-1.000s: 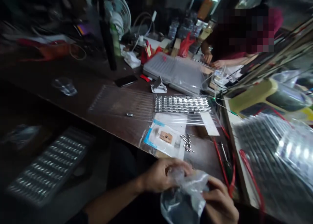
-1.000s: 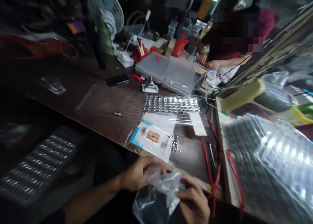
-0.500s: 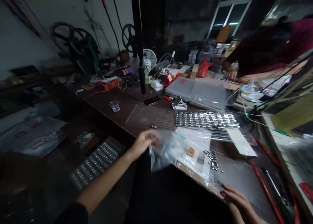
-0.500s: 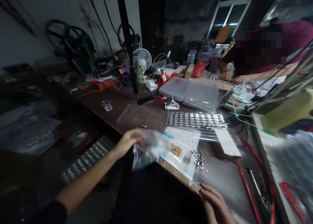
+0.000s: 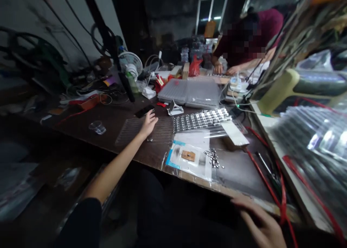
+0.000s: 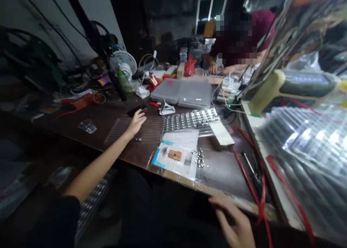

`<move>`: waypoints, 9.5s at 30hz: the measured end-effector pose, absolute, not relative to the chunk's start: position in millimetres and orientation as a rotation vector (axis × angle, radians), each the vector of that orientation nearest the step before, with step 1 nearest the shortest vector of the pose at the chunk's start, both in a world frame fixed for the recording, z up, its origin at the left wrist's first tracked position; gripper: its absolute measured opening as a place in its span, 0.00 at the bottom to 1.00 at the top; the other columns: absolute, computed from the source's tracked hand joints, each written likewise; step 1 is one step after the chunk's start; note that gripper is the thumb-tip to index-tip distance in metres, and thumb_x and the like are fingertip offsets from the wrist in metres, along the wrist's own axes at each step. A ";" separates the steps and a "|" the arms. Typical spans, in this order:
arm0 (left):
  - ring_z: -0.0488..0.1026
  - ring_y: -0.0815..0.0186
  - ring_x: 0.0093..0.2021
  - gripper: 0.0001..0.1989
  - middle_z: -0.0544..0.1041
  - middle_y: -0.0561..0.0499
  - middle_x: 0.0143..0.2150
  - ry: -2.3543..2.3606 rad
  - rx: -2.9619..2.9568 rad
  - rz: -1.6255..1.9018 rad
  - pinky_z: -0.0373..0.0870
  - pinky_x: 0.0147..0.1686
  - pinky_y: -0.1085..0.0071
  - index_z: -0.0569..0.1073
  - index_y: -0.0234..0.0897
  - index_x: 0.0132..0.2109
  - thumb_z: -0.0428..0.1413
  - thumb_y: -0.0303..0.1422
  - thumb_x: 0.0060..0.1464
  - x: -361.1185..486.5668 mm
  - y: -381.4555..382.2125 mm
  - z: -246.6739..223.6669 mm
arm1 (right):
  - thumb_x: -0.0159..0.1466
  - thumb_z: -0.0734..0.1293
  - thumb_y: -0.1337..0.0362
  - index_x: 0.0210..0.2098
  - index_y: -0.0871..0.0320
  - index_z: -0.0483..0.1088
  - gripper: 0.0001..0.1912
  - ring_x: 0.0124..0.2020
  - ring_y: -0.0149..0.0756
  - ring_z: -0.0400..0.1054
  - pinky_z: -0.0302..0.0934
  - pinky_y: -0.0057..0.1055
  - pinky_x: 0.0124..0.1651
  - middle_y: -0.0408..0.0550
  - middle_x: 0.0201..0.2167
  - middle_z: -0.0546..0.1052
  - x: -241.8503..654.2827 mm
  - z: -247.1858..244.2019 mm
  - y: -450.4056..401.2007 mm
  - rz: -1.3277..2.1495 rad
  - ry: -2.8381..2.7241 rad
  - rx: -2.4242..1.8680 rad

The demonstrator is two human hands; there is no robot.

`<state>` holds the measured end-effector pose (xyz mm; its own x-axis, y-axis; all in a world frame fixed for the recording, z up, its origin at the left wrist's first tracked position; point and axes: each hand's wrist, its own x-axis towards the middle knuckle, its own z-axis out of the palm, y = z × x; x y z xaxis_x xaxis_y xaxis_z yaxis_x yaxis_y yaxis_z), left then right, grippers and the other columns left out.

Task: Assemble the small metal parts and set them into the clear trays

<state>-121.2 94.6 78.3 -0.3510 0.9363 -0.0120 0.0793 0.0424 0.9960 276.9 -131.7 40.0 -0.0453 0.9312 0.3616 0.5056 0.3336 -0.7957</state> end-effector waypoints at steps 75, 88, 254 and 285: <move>0.76 0.63 0.41 0.04 0.81 0.50 0.39 1.271 2.158 1.046 0.69 0.45 0.65 0.78 0.39 0.39 0.61 0.34 0.58 -29.4 13.7 15.5 | 0.66 0.67 0.61 0.48 0.57 0.74 0.13 0.40 0.39 0.73 0.64 0.31 0.38 0.51 0.45 0.76 223.5 60.3 36.5 0.595 -2.553 -1.470; 0.77 0.62 0.40 0.06 0.82 0.51 0.38 1.262 2.309 0.862 0.66 0.44 0.64 0.76 0.39 0.39 0.60 0.36 0.59 -25.3 12.3 18.2 | 0.66 0.64 0.62 0.40 0.56 0.73 0.07 0.33 0.35 0.71 0.51 0.29 0.30 0.48 0.39 0.78 235.2 61.1 40.1 0.585 -2.704 -1.606; 0.75 0.59 0.46 0.05 0.81 0.49 0.43 1.558 2.170 0.893 0.70 0.48 0.62 0.76 0.41 0.43 0.58 0.31 0.59 -28.7 2.5 14.2 | 0.69 0.63 0.66 0.52 0.56 0.73 0.13 0.43 0.37 0.71 0.63 0.30 0.43 0.52 0.44 0.76 187.7 44.5 20.8 0.622 -2.597 -1.123; 0.76 0.62 0.45 0.05 0.81 0.48 0.41 1.477 2.022 1.199 0.72 0.48 0.64 0.76 0.38 0.41 0.56 0.32 0.61 -1.3 -0.6 23.5 | 0.67 0.62 0.70 0.42 0.59 0.75 0.10 0.40 0.38 0.75 0.64 0.32 0.44 0.51 0.40 0.81 204.8 37.8 36.3 0.849 -2.185 -1.331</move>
<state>-1.3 -0.6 23.5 0.0922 0.9038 0.4180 0.5950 -0.3866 0.7046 204.8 36.3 37.8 -0.4383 0.8972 0.0539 0.6255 0.3476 -0.6985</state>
